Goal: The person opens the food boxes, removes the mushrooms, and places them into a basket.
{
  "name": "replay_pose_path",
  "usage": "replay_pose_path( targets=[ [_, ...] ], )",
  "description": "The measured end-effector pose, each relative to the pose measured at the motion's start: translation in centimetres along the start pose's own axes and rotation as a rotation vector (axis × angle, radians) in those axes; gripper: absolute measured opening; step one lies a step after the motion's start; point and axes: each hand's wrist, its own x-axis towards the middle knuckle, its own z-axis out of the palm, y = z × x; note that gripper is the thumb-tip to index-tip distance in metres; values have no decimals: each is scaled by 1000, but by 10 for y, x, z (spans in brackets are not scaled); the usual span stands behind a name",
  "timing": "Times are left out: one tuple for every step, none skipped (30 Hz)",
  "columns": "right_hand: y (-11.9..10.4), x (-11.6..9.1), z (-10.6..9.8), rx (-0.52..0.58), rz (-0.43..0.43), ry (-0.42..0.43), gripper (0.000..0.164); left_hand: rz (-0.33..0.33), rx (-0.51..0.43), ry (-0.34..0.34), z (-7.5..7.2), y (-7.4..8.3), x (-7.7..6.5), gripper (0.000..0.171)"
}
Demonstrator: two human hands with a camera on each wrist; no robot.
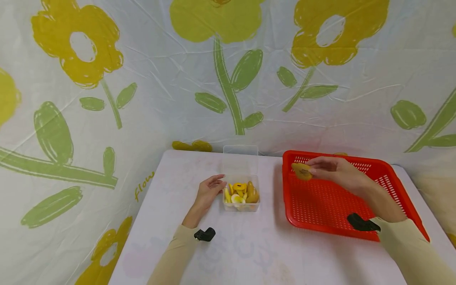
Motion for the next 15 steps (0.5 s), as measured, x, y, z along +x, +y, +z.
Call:
replay_pose_path(
  targets=[
    [5,-1,-1,-7,-2,-4,44,-4,0,0,0,0,0,40],
    [10,-1,-2,-12,-6,-10,43,-3,0,1,0,0,-1,40],
    [15,-1,-2,-6,-13,-20,42,-5,0,2,1,0,-1,41],
    [19,-1,-2,2,-20,-31,40,-7,0,4,1,0,-1,41],
    [24,0,-2,8,-27,-41,39,-8,0,6,1,0,-2,40],
    [29,1,-1,16,-32,-50,38,-9,0,8,1,0,-2,40],
    [34,2,-1,20,-40,-61,36,-11,0,9,2,0,-2,39],
    [37,2,0,19,-48,-74,36,-11,0,11,2,0,-2,38],
    [41,3,1,13,-55,-87,35,-13,-1,12,2,0,-3,37],
    [43,4,1,6,-62,-101,34,-13,-1,13,2,0,-3,37],
    [45,5,2,4,-67,-115,33,-14,-3,13,3,1,-3,36],
    [47,6,4,-3,-75,-131,32,-13,-4,13,3,1,-4,36],
    [48,7,5,-12,-79,-145,31,-14,-5,13,3,1,-4,36],
    [49,8,6,-17,-81,-161,31,-14,-7,13,3,1,-4,37],
    [50,9,8,-24,-78,-171,30,-12,-5,13,3,0,-5,38]
  ],
)
